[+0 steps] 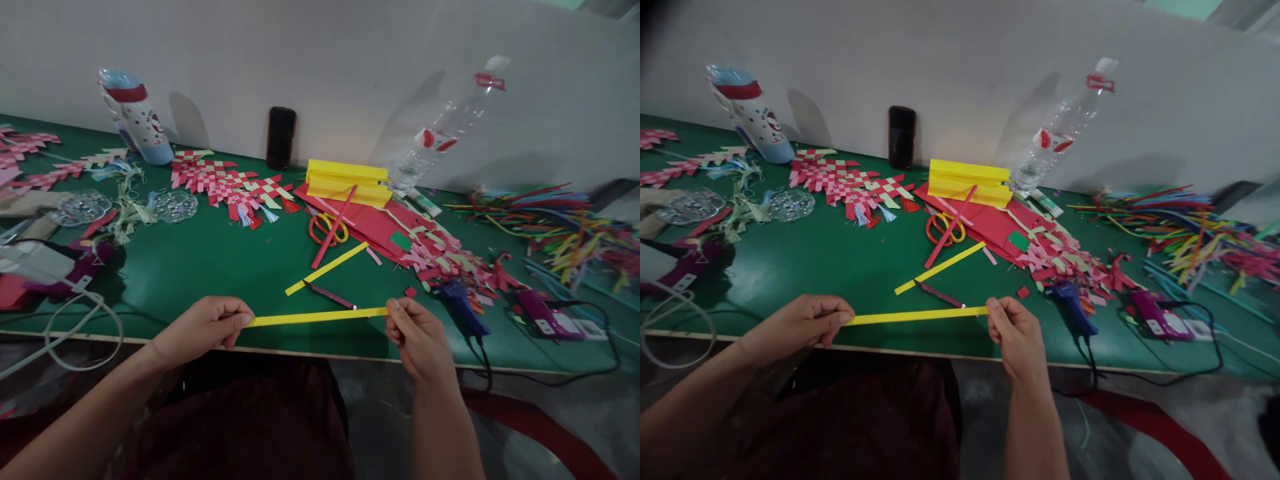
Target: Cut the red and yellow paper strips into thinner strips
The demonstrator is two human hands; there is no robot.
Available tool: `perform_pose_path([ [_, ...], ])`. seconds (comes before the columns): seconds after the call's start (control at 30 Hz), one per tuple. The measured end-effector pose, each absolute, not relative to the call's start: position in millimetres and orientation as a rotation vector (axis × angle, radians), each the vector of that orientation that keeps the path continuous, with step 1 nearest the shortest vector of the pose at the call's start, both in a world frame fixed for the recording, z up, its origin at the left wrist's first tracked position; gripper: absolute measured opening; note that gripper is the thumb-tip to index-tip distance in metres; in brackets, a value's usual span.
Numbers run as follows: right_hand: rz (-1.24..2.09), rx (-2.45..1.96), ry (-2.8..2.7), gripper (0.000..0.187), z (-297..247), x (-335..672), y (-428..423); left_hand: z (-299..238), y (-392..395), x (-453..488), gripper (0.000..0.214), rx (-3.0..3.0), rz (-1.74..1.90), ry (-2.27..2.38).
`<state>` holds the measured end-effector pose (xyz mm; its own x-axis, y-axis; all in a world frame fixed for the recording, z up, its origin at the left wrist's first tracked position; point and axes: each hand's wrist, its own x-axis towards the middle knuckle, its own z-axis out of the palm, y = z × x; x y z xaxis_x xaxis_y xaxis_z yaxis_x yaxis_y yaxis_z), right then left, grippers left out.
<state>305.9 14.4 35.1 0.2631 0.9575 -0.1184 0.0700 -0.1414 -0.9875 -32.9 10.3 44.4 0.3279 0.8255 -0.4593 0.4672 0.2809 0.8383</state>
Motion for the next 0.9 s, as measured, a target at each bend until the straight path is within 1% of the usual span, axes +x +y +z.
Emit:
perform_pose_path([
  [0.13,1.163,-1.638,-1.355,0.047,37,314,6,42,22,-45,0.037,1.355,0.568,1.434],
  [0.2,1.131,-1.712,-1.61,0.044,37,311,0,39,30,-52,0.037,1.427,0.667,1.516],
  [0.3,0.952,-1.776,-1.874,0.042,33,293,-11,35,38,-55,0.037,1.649,0.851,1.763],
  [0.37,0.805,-1.813,-1.965,0.042,28,276,-17,31,36,-45,0.036,1.935,1.04,1.956],
  [0.43,0.665,-1.835,-2.044,0.04,23,258,-21,27,25,-26,0.028,2.283,1.112,1.959],
  [0.47,0.592,-1.849,-2.073,0.038,21,250,-22,24,16,-14,0.024,2.441,1.074,1.838],
  [0.53,0.458,-1.861,-2.129,0.035,19,236,-24,17,-2,9,0.028,2.673,0.916,1.448],
  [0.57,0.407,-1.856,-2.159,0.034,18,231,-24,13,-10,19,0.031,2.729,0.826,1.336],
  [0.67,0.329,-1.762,-2.225,0.035,20,229,-20,1,-23,32,0.043,2.797,0.61,1.293],
  [0.73,0.25,-1.666,-2.196,0.034,22,236,-11,-4,-21,29,0.046,2.814,0.531,1.303],
  [0.8,0.089,-1.611,-2.147,0.029,22,245,1,-6,-16,22,0.049,2.811,0.488,1.335],
  [0.9,-0.115,-1.681,-2.165,0.024,17,255,22,-4,-11,14,0.054,2.794,0.442,1.398],
])
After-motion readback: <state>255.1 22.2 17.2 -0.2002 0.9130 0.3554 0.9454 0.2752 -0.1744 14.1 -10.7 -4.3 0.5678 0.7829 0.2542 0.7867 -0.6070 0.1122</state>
